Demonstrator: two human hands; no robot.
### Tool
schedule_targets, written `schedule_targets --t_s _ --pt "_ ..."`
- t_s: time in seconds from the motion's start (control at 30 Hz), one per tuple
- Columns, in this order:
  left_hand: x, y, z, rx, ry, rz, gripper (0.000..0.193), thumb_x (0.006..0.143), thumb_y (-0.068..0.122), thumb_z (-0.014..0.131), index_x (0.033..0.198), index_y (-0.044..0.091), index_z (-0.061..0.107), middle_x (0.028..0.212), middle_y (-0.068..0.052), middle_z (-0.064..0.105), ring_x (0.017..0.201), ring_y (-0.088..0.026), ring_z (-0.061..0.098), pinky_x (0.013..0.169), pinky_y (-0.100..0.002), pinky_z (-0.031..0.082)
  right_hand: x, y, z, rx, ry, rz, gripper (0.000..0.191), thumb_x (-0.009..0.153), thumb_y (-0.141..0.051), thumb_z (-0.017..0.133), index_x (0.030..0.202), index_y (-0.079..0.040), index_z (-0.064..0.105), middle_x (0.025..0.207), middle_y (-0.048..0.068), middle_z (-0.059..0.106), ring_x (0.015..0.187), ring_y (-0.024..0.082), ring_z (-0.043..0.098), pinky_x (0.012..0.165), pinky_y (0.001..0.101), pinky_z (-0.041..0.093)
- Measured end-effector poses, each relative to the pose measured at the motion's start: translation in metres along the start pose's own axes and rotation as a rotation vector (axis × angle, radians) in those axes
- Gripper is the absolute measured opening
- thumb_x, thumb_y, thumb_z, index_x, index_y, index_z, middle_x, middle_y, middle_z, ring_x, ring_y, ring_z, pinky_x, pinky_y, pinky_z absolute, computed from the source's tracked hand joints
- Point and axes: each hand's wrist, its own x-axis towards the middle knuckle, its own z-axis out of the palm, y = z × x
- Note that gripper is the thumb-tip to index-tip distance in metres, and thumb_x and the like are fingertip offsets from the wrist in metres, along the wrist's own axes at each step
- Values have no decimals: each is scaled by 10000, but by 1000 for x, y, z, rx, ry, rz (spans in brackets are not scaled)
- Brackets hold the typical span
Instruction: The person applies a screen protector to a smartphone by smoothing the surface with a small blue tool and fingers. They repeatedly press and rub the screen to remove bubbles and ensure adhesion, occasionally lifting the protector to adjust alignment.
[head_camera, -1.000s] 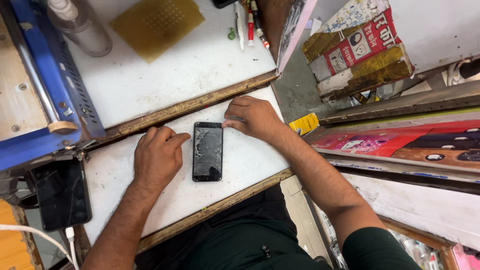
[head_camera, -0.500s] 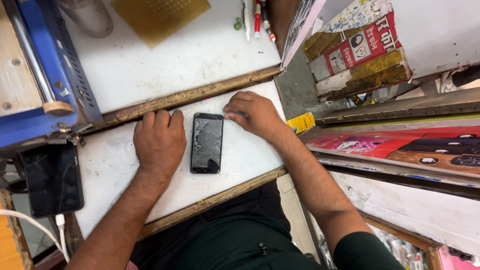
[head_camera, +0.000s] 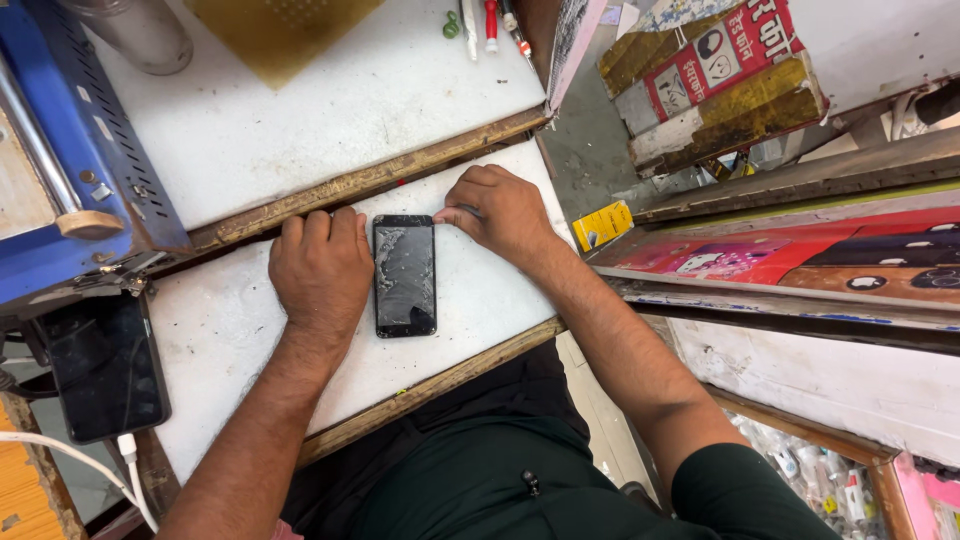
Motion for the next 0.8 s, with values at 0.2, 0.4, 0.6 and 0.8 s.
schedule_targets --t_s 0.2,0.4,0.6,0.8 --pt "5 -2 -3 -31 -27 -25 204 973 279 804 903 100 734 773 -23 594 768 -199 572 617 -357 482 2 -5 -1 -47 -14 26 282 877 -389 818 880 -116 745 919 22 697 903 217 688 750 365 568" --pt "11 1 -12 -28 20 -39 202 948 284 803 894 104 728 785 -26 602 764 -205 582 620 -359 492 2 -14 -9 10 -24 50 268 860 -381 812 911 -129 737 932 20 695 907 220 690 747 363 571" --pt "16 7 -18 -17 10 -46 212 948 283 806 862 111 718 752 -25 586 736 -207 575 605 -362 487 7 -23 -12 -14 -24 133 319 822 -421 834 877 -121 739 894 18 694 888 220 682 736 371 560" --pt "19 10 -21 -17 17 -58 215 954 290 790 864 110 717 746 -18 603 722 -192 584 598 -353 488 6 -32 -12 -8 -15 209 348 797 -436 839 850 -112 723 861 12 693 871 203 679 725 359 555"
